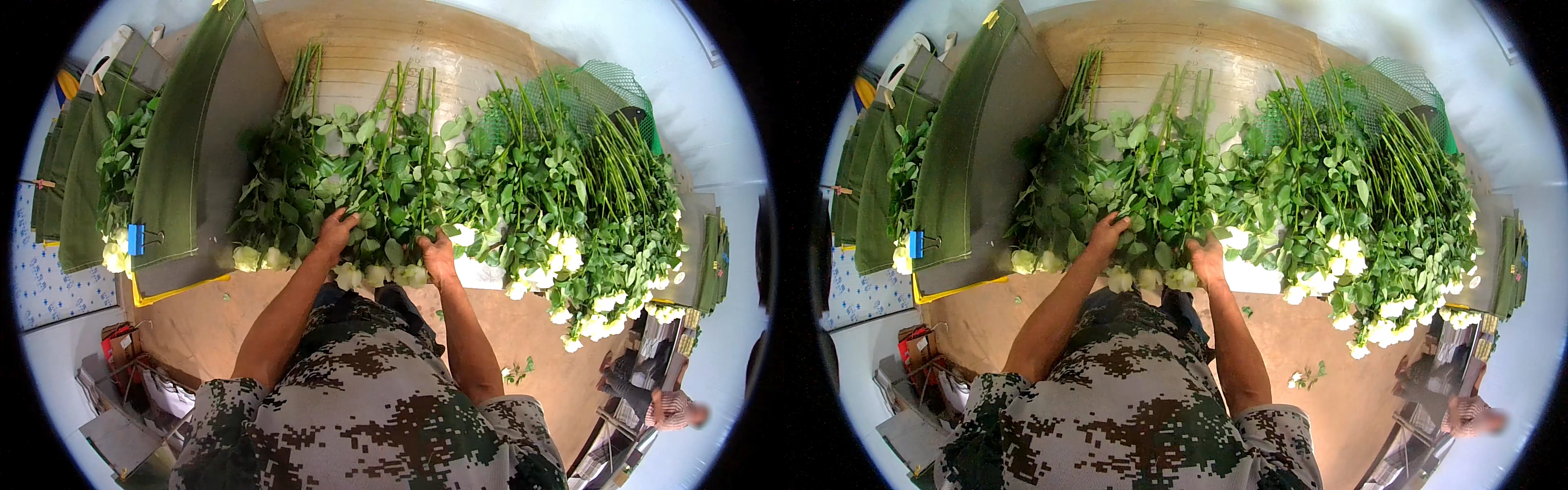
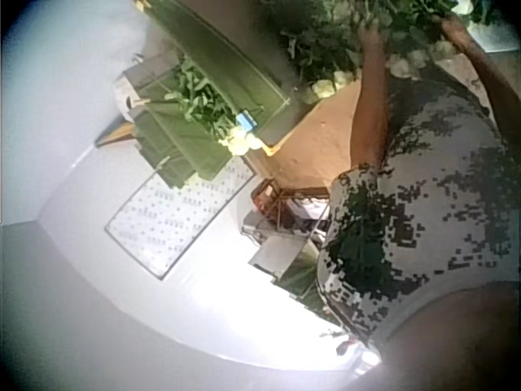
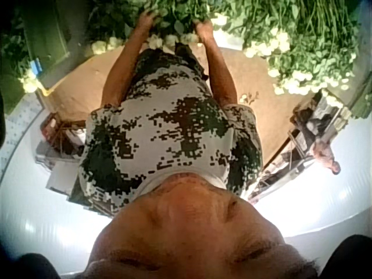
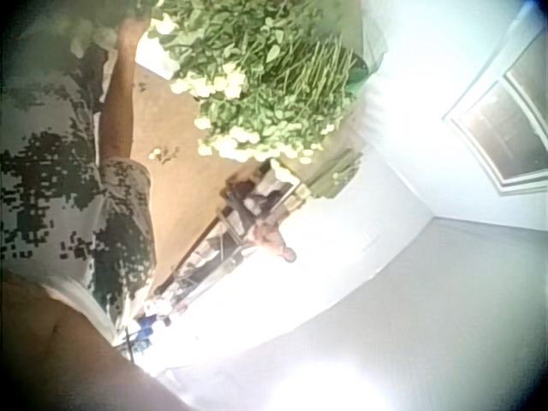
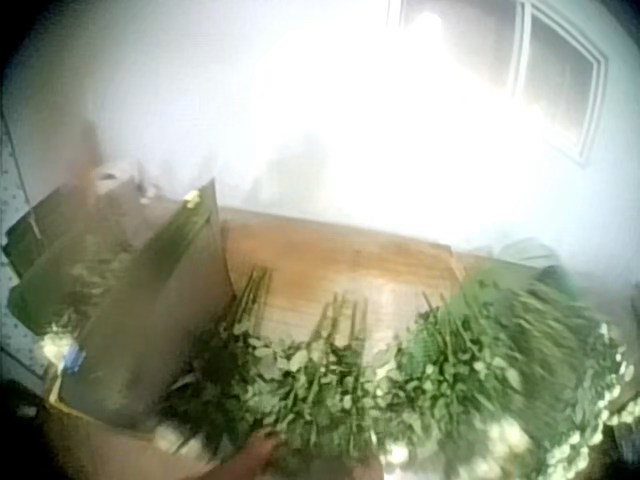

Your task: The person sorts white roses on a table, picking up bunches, removing leaves, and arranging them into smaller groups. The person repeatedly handles the roses, separating them and placing them back on the table.

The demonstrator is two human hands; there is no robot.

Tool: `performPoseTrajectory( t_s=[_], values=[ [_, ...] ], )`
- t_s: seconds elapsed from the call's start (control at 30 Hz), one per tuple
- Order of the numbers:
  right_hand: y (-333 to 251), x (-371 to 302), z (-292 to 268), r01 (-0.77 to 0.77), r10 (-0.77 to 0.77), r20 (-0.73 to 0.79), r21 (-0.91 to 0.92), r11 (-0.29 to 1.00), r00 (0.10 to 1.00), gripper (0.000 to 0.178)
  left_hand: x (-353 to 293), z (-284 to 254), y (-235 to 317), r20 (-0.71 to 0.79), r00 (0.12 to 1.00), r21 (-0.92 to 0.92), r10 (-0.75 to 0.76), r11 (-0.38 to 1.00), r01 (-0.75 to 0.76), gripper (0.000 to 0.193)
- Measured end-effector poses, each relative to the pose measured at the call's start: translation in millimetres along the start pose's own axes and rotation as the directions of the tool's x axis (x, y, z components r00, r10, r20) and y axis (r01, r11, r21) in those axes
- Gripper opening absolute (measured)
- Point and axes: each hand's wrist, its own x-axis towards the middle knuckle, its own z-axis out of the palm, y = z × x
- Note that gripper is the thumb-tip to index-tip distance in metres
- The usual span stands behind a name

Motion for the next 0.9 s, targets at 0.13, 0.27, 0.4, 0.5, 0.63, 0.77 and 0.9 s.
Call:
performPoseTrajectory(
  t_s=[0.13, 0.27, 0.4, 0.5, 0.63, 0.77, 0.9],
  values=[
    [-39, -22, 15, 0.082, -0.091, -0.019, -0.279, 0.957, 0.996, 0.052, 18, -8, -21, 0.012, 1.0, -0.027, -0.026, 0.999, 0.027, 0.069],
    [-39, -26, 14, 0.102, -0.156, -0.051, -0.557, 0.824, 0.986, 0.047, 11, 1, -14, -0.055, 0.997, 0.124, -0.055, 0.99, 0.062, 0.07],
    [-40, -27, 18, 0.027, -0.05, -0.051, -0.386, 0.922, 0.997, 0.037, 3, 4, -8, 0.022, 0.997, 0.154, -0.077, 0.985, 0.072, 0.071],
    [-5, -12, 15, 0.054, -0.054, 0.008, -0.282, 0.958, 0.999, 0.027, 6, 11, -6, 0.096, 0.992, 0.206, -0.087, 0.976, 0.066, 0.072],
    [-4, -4, 20, 0.018, 0.008, 0.117, -0.221, 0.975, 0.993, 0.022, 21, 12, -30, 0.12, 0.993, 0.133, -0.003, 0.991, -0.013, 0.072],
    [9, 5, 10, -0.001, 0.012, 0.094, -0.124, 0.992, 0.995, 0.027, 12, 16, -18, 0.065, 0.996, 0.139, -0.062, 0.989, 0.053, 0.069],
    [-1, -5, 10, -0.165, 0.158, 0.125, 0.049, 0.985, 0.979, 0.033, 8, 4, -12, 0.091, 0.992, 0.06, -0.085, 0.995, 0.079, 0.07]
  ],
)
